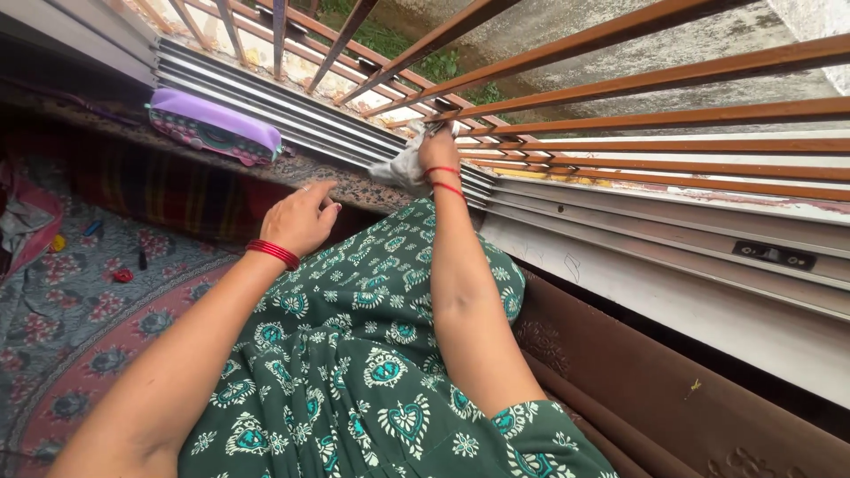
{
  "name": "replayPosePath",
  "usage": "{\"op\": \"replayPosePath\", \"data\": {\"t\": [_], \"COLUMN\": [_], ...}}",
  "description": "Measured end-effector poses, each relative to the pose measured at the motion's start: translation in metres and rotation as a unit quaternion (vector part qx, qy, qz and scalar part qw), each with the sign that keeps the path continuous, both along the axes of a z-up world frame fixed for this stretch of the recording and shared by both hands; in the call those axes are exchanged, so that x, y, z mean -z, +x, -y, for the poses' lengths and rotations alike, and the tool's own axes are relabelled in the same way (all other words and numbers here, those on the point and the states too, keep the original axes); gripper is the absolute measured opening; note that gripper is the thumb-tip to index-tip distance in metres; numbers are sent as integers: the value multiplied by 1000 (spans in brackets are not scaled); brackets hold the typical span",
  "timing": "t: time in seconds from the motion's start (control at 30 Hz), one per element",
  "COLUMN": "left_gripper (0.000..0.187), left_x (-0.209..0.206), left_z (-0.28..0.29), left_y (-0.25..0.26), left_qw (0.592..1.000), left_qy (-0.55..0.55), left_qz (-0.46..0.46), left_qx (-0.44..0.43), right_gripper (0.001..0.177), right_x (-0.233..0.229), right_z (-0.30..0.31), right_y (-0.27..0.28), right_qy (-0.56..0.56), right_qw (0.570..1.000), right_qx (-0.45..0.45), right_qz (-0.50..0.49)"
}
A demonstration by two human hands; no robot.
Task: Cleaning the metal bars and glass surface of a window using a dry cloth.
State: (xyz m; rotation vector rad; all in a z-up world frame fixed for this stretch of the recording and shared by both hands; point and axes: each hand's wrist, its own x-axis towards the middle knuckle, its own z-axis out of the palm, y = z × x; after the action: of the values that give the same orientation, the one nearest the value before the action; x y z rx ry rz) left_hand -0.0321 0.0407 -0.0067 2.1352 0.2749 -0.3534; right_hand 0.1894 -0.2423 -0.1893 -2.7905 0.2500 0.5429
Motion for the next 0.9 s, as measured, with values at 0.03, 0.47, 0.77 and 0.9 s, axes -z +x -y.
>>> {"op": "replayPosePath", "data": {"t": [0.03,0.47,0.77,0.9], "left_gripper": [42,116,45,38], "left_x": [6,26,92,98], "left_z": [2,41,74,74], "left_y": [0,16,14,13], "left_qw": [1000,825,746,787], "left_qy": [0,-349,-546,-473], "left_qz": [-6,-365,-127,-105], "left_qx": [4,-256,-360,-381], "right_gripper": [60,90,90,79], "right_x": [-26,-146,-268,-198], "right_z": [-12,-69,-117,-81], "right_y": [-7,-92,-162,-166], "right_qy": [16,158,125,175], "right_qw": [1000,981,973,932], "right_qx": [3,-90,-174,-298], "right_qz": [-5,-64,-87,107]}}
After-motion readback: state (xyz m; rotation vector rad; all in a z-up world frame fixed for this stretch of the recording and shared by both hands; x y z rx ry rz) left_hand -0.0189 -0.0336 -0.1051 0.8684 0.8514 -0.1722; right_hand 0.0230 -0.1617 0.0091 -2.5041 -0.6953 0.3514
